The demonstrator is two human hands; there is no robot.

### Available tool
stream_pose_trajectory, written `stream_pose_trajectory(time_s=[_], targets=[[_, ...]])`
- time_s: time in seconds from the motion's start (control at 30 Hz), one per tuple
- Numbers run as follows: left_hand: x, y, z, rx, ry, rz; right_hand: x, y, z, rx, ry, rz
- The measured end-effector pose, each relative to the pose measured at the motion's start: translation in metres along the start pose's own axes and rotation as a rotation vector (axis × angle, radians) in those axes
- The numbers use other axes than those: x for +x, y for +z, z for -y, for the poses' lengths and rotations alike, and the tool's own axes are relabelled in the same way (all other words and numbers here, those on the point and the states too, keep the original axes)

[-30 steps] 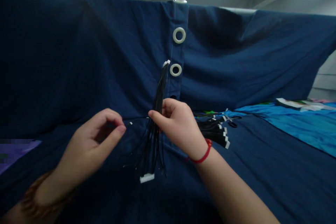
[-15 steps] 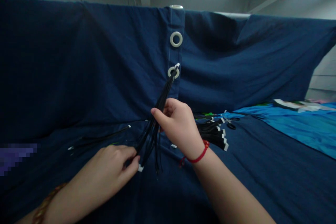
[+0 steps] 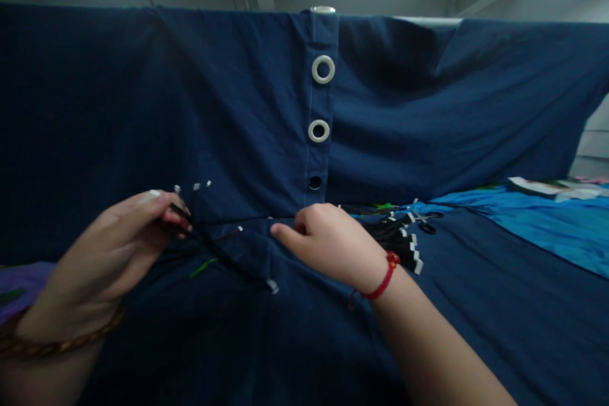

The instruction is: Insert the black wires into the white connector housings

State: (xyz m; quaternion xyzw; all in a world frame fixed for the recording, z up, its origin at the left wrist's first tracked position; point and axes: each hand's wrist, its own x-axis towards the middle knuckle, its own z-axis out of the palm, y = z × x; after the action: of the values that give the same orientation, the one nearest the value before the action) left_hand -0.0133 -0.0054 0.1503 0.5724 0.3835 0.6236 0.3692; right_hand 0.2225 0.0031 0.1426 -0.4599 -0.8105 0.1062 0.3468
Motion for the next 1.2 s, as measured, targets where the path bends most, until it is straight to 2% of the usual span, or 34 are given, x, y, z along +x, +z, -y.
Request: stream_pose_trajectory(time_s=[0.13,0.27,0.33,0.43,0.57,0.67,0.83,0.9,1.0,1.1,1.2], targets=[[0.000,0.005,0.007,0.089,-0.086,0.234,-0.001,0.010,0.010,0.085,-0.102,0.051],[-0.007,0.011,0.012,-0.061,-0.108,0.417,-0.001,0.021,0.020,0.251,-0.185,-0.006],[-0.011,0.014,0.012,-0.141,-0.101,0.487,-0.002,0.027,0.023,0.340,-0.232,-0.027],[-0.016,0.018,0.014,-0.216,-0.070,0.537,-0.004,0.035,0.027,0.482,-0.283,0.025],[-0.019,0.018,0.015,-0.323,-0.040,0.520,0.000,0.046,0.027,0.743,-0.234,0.123],[-0.020,0.017,0.012,-0.383,-0.007,0.457,0.006,0.047,0.023,0.903,-0.156,0.130],[-0.012,0.012,0.001,-0.460,0.044,0.304,0.012,0.032,0.015,0.983,-0.046,-0.022],[-0.007,0.009,-0.003,-0.502,0.053,0.239,0.013,0.025,0.011,0.959,-0.017,-0.096],[-0.004,0.006,-0.007,-0.542,0.045,0.209,0.013,0.019,0.004,0.836,0.029,-0.144],[-0.006,0.007,-0.008,-0.533,0.025,0.222,0.013,0.021,-0.005,0.644,0.076,-0.114],[-0.009,0.009,-0.007,-0.533,0.024,0.251,0.011,0.027,-0.010,0.509,0.044,-0.001]])
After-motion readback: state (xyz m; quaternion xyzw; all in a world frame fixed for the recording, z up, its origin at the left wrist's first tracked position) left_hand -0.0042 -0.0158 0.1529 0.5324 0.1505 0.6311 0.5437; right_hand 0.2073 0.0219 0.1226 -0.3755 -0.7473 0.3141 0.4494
